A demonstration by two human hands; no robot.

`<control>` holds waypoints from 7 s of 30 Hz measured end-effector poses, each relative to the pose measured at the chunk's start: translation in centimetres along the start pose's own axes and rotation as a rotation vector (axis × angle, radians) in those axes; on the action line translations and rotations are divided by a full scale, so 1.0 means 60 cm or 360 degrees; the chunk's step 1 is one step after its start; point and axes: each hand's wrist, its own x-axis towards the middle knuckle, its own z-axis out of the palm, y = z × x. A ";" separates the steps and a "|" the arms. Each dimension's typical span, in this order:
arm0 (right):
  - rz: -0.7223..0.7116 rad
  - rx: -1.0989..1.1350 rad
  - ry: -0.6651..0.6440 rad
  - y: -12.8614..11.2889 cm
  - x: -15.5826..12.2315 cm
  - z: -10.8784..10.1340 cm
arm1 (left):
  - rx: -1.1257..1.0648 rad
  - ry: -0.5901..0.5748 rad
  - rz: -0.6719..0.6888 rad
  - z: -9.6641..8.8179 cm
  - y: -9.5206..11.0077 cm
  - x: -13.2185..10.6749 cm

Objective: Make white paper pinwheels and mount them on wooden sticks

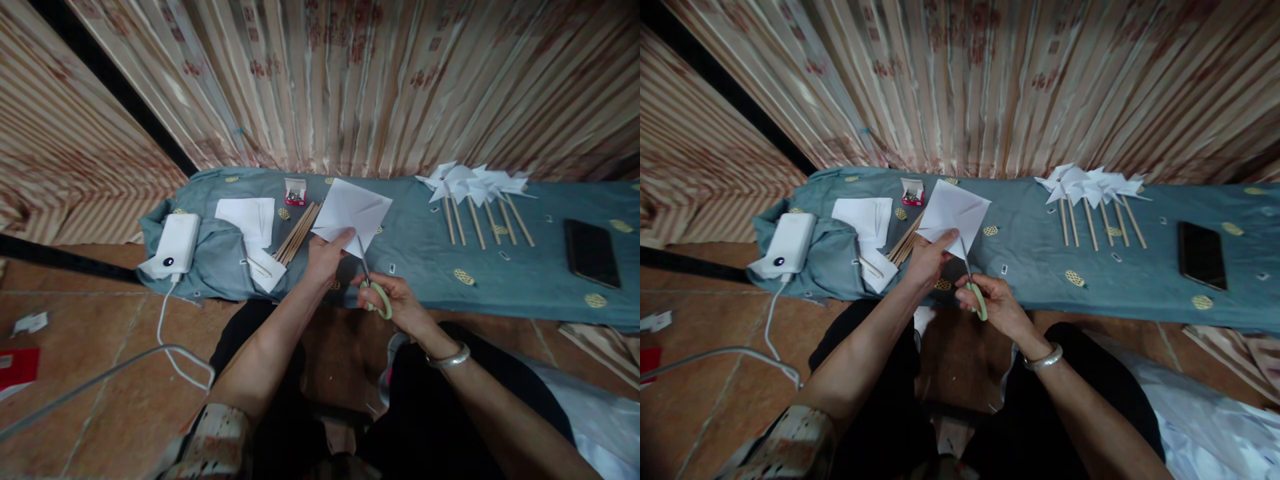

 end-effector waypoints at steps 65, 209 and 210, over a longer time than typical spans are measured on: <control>0.0071 -0.0039 0.0152 0.010 0.014 0.002 | 0.0282 -0.0067 -0.0032 -0.011 -0.015 -0.008; -0.0487 -0.0107 0.0685 0.023 0.174 -0.043 | 0.0790 -0.0104 0.0291 -0.083 -0.026 0.058; -0.0415 0.0137 0.0532 0.018 0.169 -0.039 | 0.0677 -0.0118 0.0205 -0.077 -0.029 0.045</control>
